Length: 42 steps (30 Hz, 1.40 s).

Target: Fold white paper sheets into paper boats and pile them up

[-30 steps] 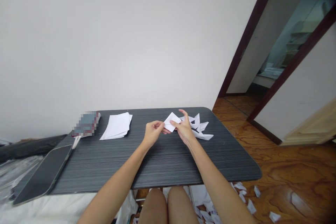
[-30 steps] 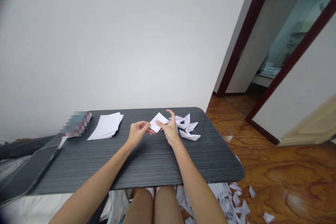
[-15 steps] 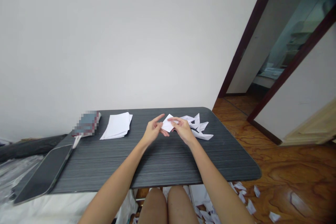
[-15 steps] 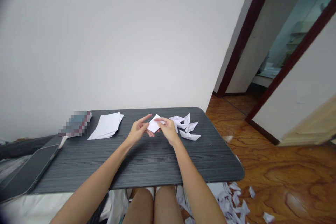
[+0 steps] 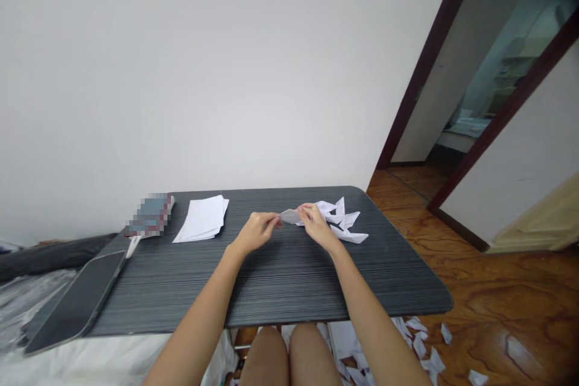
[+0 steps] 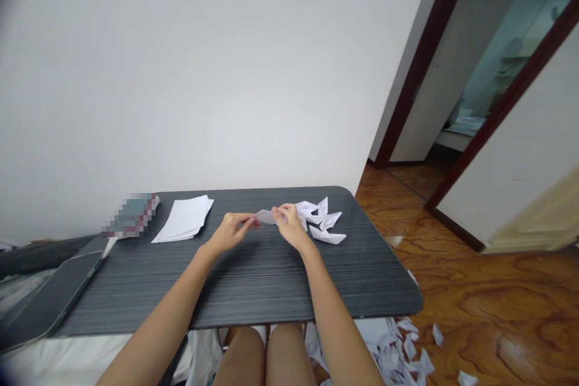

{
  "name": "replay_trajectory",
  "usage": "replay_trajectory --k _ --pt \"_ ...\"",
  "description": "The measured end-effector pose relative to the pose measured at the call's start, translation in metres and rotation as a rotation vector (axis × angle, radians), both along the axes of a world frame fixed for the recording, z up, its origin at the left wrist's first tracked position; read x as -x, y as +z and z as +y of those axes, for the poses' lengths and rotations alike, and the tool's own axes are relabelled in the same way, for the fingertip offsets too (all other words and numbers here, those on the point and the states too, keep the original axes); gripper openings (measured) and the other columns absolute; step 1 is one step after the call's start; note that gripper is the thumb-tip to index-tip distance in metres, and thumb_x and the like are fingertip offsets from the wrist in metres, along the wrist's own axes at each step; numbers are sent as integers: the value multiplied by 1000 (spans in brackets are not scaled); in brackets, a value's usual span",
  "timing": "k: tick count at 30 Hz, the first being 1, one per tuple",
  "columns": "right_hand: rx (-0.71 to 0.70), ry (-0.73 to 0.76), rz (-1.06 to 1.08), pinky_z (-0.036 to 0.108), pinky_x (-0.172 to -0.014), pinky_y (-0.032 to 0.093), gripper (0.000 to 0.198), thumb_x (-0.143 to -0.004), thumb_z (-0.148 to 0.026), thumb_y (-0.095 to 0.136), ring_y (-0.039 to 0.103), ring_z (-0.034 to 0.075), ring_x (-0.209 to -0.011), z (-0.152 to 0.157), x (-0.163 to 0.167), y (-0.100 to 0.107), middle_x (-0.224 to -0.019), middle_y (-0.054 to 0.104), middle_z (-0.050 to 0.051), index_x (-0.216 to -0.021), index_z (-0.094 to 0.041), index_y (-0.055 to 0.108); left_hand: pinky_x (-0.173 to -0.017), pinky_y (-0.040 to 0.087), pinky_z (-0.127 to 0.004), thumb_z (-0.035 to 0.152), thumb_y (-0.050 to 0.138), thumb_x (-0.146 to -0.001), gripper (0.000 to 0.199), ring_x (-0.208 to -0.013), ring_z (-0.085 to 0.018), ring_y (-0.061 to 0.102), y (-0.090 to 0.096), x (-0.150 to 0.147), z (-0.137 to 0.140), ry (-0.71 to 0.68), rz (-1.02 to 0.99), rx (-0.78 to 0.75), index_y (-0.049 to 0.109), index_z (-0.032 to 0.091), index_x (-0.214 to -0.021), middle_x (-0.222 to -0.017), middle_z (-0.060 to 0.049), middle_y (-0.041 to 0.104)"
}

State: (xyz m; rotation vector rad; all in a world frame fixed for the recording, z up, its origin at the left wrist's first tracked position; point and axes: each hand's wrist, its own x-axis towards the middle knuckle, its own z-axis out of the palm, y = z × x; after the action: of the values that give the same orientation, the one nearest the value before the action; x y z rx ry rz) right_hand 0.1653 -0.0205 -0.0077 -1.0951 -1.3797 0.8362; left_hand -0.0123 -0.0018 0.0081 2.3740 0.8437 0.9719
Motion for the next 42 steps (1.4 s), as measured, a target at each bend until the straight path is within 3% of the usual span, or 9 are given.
replay_trajectory --k 2,6,10,16,26,31,42 --pt "-116 -49 -116 29 -75 38 24 -66 -41 58 50 17 -88 -2 -1 3 -96 54 5 -73 -19 65 -59 46 -23 31 38 -81 33 -56 -14 60 4 -1 -2 -67 -28 188 62 12 -67 -60 -6 64" --pt "-109 156 -154 27 -62 42 22 -67 -34 58 54 15 -69 -7 1 8 -75 60 2 -81 -18 64 -46 42 -20 39 40 -79 38 -49 -13 59 7 -2 -3 -193 -90 523 57 9 -64 -57 -8 63" --pt "45 252 -46 21 -36 33 27 -71 -33 53 47 9 -40 -10 3 8 -54 56 -1 -88 -15 64 -42 40 -19 42 46 -75 38 -45 -13 58 7 0 0 -219 -185 649 55 8 -62 -52 -8 61" --pt "104 284 96 18 -32 32 26 -68 -28 55 45 8 -36 -10 2 7 -49 57 -1 -89 -16 65 -42 40 -21 45 40 -78 48 -44 -14 58 10 1 2 -261 -332 787 55 6 -57 -51 -10 61" --pt "104 279 95 16 -32 33 19 -66 -23 53 43 6 -36 -11 3 6 -46 54 -2 -76 -17 68 -35 36 -18 40 48 -75 35 -38 -13 56 8 -1 2 -223 -346 845 53 8 -62 -47 -6 59" --pt "76 264 49 16 -34 35 19 -64 -21 52 44 6 -41 -11 3 6 -56 56 -1 -74 -18 68 -35 36 -18 42 46 -75 38 -38 -13 56 6 -2 2 -229 -336 848 51 8 -61 -47 -6 59" --pt "-59 297 -89 22 -53 39 19 -70 -22 48 52 12 -60 -13 0 10 -68 61 1 -72 -18 67 -36 35 -16 43 45 -76 38 -36 -10 54 6 -4 -3 -178 -271 663 49 10 -57 -44 -3 56"
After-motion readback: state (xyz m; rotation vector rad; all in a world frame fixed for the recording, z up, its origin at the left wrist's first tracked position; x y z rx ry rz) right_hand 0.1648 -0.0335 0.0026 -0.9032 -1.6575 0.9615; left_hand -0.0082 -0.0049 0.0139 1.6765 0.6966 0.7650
